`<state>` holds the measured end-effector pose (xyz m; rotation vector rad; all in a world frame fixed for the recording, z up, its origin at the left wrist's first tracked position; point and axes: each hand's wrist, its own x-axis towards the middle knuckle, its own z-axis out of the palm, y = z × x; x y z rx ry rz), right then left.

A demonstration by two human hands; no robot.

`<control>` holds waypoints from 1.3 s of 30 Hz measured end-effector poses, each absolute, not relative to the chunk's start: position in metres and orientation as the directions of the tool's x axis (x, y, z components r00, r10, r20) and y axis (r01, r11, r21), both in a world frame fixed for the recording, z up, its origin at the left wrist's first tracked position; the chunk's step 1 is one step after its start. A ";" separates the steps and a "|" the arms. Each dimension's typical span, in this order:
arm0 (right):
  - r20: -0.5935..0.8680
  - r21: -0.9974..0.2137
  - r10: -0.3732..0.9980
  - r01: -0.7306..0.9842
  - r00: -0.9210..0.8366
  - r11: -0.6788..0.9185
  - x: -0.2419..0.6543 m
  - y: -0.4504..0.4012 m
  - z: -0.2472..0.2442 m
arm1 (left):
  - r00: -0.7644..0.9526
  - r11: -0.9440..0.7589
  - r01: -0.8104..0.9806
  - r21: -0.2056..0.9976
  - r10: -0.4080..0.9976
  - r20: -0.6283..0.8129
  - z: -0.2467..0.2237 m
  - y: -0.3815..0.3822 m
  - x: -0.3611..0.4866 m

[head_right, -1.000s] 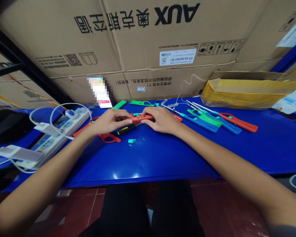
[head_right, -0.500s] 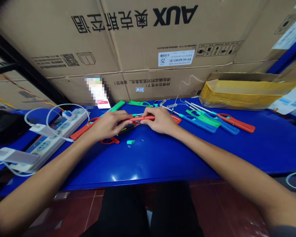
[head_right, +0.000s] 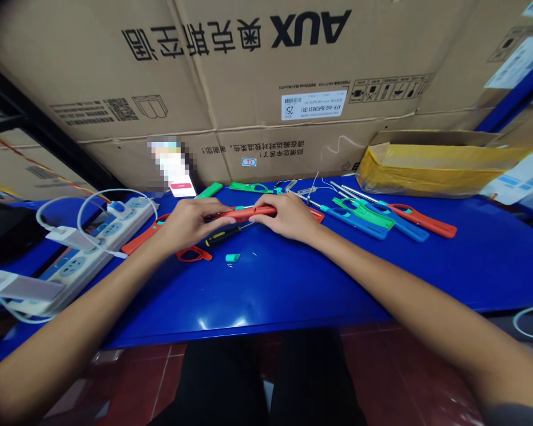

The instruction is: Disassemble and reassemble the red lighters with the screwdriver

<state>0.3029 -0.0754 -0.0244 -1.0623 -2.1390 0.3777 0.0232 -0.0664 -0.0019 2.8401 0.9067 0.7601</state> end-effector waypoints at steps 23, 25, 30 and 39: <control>0.442 -0.609 0.836 0.576 -0.326 0.546 0.298 -0.083 -0.015 | 0.699 -0.809 0.552 0.201 0.580 0.419 0.005 -0.075 0.025; 0.407 -0.642 0.855 0.566 -0.321 0.518 0.298 -0.082 -0.015 | 0.714 -0.810 0.540 0.230 0.585 0.385 0.007 -0.074 0.025; 0.337 -0.674 0.878 0.563 -0.340 0.477 0.298 -0.081 -0.014 | 0.705 -0.775 0.579 0.254 0.632 0.320 0.009 -0.077 0.026; 0.472 -0.526 0.770 0.564 -0.429 0.636 0.289 -0.096 -0.017 | 0.692 -0.728 0.613 0.306 0.682 0.237 0.008 -0.085 0.036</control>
